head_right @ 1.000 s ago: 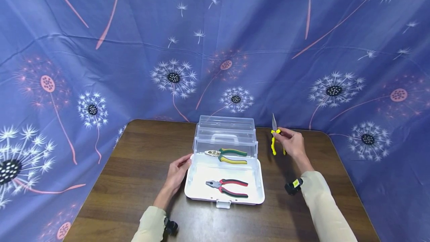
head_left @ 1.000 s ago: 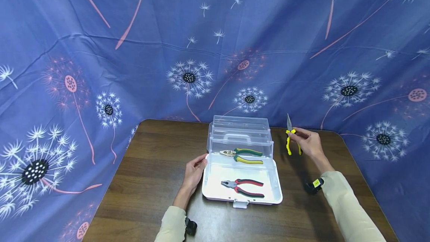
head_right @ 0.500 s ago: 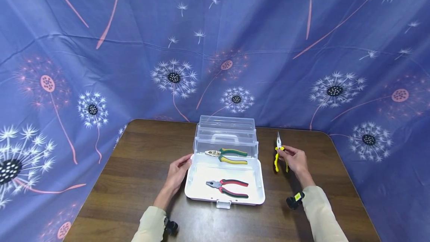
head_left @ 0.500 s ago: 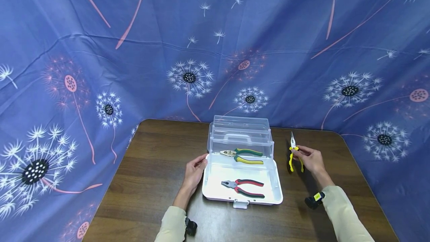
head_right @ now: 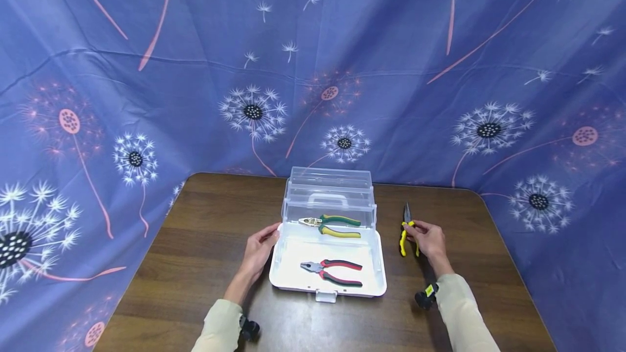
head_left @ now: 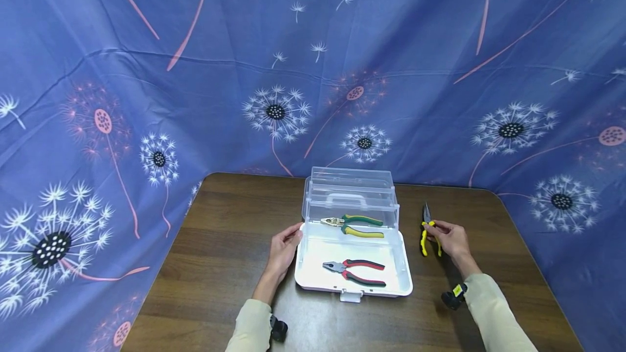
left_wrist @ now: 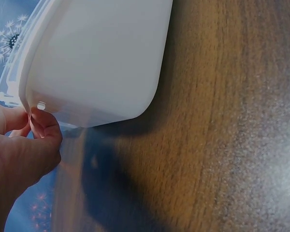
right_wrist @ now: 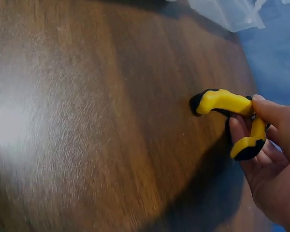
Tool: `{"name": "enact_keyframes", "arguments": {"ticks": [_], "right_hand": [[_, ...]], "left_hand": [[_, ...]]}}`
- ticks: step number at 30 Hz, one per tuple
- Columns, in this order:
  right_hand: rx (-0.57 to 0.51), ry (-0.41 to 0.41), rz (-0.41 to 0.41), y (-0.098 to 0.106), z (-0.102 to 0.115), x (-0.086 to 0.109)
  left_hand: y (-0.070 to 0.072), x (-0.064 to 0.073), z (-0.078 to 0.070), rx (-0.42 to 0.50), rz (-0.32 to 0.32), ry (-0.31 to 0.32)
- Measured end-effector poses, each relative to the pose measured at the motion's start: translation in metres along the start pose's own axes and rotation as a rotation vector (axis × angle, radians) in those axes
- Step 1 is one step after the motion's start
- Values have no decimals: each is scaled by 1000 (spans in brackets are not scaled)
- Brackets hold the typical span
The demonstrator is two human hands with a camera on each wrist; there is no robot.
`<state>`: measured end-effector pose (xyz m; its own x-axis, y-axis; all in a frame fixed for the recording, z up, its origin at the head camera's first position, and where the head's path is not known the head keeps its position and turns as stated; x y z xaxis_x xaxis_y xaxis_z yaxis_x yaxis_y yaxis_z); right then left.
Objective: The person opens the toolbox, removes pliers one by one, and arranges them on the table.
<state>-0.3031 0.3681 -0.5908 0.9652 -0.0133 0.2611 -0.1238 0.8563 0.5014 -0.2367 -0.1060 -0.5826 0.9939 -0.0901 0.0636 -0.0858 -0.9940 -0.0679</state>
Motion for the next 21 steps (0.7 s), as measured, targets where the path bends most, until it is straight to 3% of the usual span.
{"name": "enact_keyframes", "arguments": {"ticks": [5,12,21], "right_hand": [[286,-44,-45,3,7,4],[313,-44,-35,3,5,4],[314,-7,-34,4,8,12]], "left_hand": [[0,0,-1,4,0,-3],[0,0,-2,15,3,-24],[2,-1,2,19,-2,9]]}}
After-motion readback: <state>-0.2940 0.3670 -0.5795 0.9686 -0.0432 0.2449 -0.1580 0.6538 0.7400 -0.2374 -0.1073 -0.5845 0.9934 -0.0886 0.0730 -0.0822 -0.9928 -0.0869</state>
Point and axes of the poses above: each hand's wrist, its own x-axis away from the middle knuckle, its own y-axis out of the back of the hand, z = x × y, the point moved 8 cm from there along -x, towards the middle knuckle, and after that the axes turned 13 degrees about z, right-handed, at the moved point
